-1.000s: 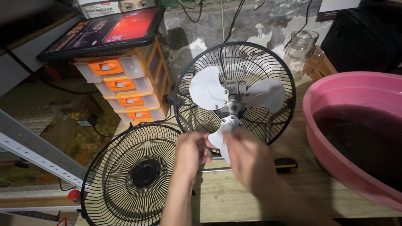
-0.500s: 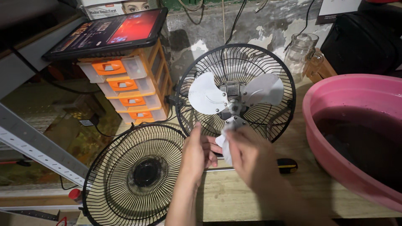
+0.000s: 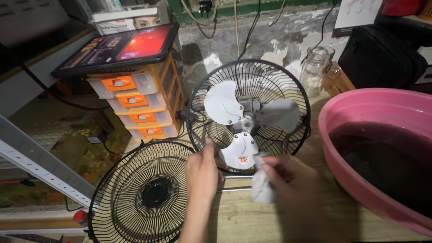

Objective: The person removes the front grille from an electric fan, wipes the fan blades with a cloth, rinses and wrings the cloth in a basin of water, wipes the blades and grille, then reattaches the grille over the blades.

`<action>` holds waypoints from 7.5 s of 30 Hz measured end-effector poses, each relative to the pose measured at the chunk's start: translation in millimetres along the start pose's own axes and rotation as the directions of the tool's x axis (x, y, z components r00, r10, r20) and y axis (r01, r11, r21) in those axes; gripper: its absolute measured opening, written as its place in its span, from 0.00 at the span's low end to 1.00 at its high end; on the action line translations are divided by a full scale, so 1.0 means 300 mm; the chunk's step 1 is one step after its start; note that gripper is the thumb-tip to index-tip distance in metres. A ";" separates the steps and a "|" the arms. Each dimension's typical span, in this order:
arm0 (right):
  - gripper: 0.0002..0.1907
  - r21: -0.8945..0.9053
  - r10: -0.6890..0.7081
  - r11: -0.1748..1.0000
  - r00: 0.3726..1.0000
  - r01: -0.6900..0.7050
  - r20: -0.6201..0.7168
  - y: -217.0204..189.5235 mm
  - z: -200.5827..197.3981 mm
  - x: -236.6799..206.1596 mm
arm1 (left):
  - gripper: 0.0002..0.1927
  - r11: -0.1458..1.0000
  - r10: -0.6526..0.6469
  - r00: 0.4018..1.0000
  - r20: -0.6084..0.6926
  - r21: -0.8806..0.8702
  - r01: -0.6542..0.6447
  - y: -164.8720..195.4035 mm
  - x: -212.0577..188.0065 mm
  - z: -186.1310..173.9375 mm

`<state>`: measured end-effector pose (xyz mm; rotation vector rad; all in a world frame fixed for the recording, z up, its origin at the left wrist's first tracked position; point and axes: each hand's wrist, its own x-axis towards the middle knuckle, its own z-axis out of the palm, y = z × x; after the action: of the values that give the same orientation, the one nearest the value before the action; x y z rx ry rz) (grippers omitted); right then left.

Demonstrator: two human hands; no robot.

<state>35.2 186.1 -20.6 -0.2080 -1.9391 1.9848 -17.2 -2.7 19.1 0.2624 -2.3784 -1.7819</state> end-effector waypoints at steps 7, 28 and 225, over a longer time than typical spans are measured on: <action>0.12 0.385 0.002 0.923 0.999 -0.021 0.049 0.132 -0.029 0.120 | 0.17 0.953 0.189 0.970 -0.156 0.268 -0.143 0.046 -0.083 0.005; 0.40 0.694 -0.077 0.648 0.879 -0.315 0.471 -0.103 -0.082 0.124 | 0.15 0.906 0.422 0.892 0.161 -0.041 -0.422 0.146 -0.145 0.063; 0.50 0.481 0.113 0.678 0.726 -0.555 0.678 -0.124 0.084 0.243 | 0.24 0.776 0.490 0.872 0.004 0.453 -0.438 0.095 0.022 0.022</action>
<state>-35.4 187.9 27.5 0.3099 -1.3655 3.1957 -26.5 9.8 44.7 -0.1677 -2.4522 -0.9708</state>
